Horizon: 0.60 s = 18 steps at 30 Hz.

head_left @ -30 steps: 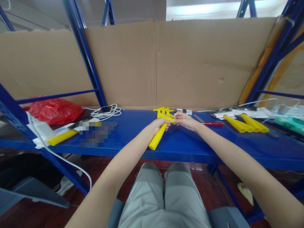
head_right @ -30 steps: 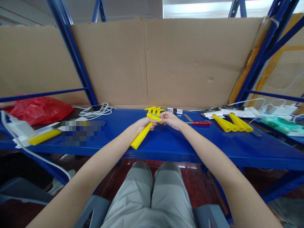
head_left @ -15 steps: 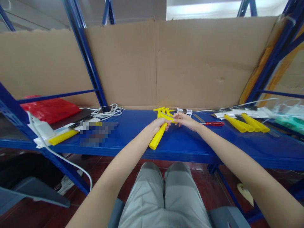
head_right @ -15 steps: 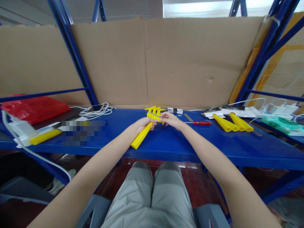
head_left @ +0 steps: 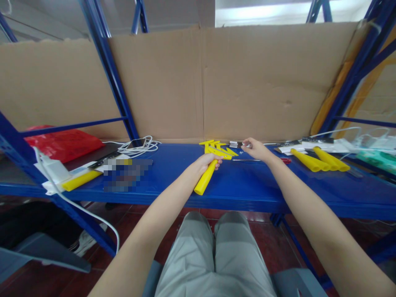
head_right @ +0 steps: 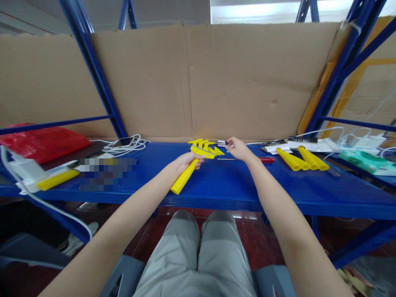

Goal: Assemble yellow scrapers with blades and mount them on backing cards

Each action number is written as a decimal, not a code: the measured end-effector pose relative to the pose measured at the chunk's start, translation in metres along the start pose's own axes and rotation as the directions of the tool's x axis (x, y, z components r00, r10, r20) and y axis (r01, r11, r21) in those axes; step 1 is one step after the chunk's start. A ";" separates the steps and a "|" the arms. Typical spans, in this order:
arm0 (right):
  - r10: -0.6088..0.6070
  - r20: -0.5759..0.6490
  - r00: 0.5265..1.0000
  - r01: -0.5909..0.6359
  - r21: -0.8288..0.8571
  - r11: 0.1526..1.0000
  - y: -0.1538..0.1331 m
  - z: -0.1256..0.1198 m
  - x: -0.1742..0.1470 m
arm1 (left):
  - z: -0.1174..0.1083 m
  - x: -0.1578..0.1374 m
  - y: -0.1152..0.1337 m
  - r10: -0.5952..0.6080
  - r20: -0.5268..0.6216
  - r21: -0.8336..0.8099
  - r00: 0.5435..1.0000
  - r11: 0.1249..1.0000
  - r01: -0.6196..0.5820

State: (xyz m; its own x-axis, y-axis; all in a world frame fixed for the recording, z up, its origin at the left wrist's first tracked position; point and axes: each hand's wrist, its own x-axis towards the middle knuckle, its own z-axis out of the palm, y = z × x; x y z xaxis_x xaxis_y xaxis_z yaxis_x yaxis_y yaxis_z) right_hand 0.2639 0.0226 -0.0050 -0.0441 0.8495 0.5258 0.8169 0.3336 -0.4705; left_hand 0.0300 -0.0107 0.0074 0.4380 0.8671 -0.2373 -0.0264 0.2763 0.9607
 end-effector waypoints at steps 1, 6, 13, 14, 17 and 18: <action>0.035 -0.009 0.999 -0.036 -0.068 0.997 0.007 -0.007 0.000 | 0.000 0.000 0.000 -0.001 -0.001 -0.001 1.000 1.000 0.001; 0.085 0.156 0.984 -0.066 -0.123 0.990 0.022 -0.026 -0.003 | -0.002 0.002 -0.001 0.003 0.005 -0.019 1.000 1.000 -0.003; -0.073 0.314 0.947 -0.040 0.340 0.940 -0.024 0.009 -0.012 | -0.001 0.005 -0.003 -0.008 0.018 0.012 1.000 1.000 0.008; -0.069 0.341 0.938 -0.074 0.389 0.918 -0.028 0.013 -0.013 | 0.000 0.005 -0.004 -0.010 0.030 0.017 1.000 1.000 0.010; -0.037 0.417 0.908 -0.180 0.468 0.865 -0.035 0.020 -0.018 | -0.001 0.008 -0.005 -0.014 0.080 0.022 0.997 1.000 0.012; -0.028 0.433 0.901 -0.209 0.488 0.848 -0.036 0.021 -0.019 | -0.002 0.009 -0.005 -0.013 0.091 0.021 0.996 1.000 0.011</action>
State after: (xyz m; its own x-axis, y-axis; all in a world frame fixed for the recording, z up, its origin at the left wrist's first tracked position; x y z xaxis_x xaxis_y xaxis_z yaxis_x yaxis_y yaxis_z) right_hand 0.2235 0.0032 -0.0128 -0.3115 0.9331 0.1794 0.4211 0.3048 -0.8542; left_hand 0.0327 -0.0035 -0.0002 0.5180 0.8222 -0.2359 -0.0028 0.2774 0.9608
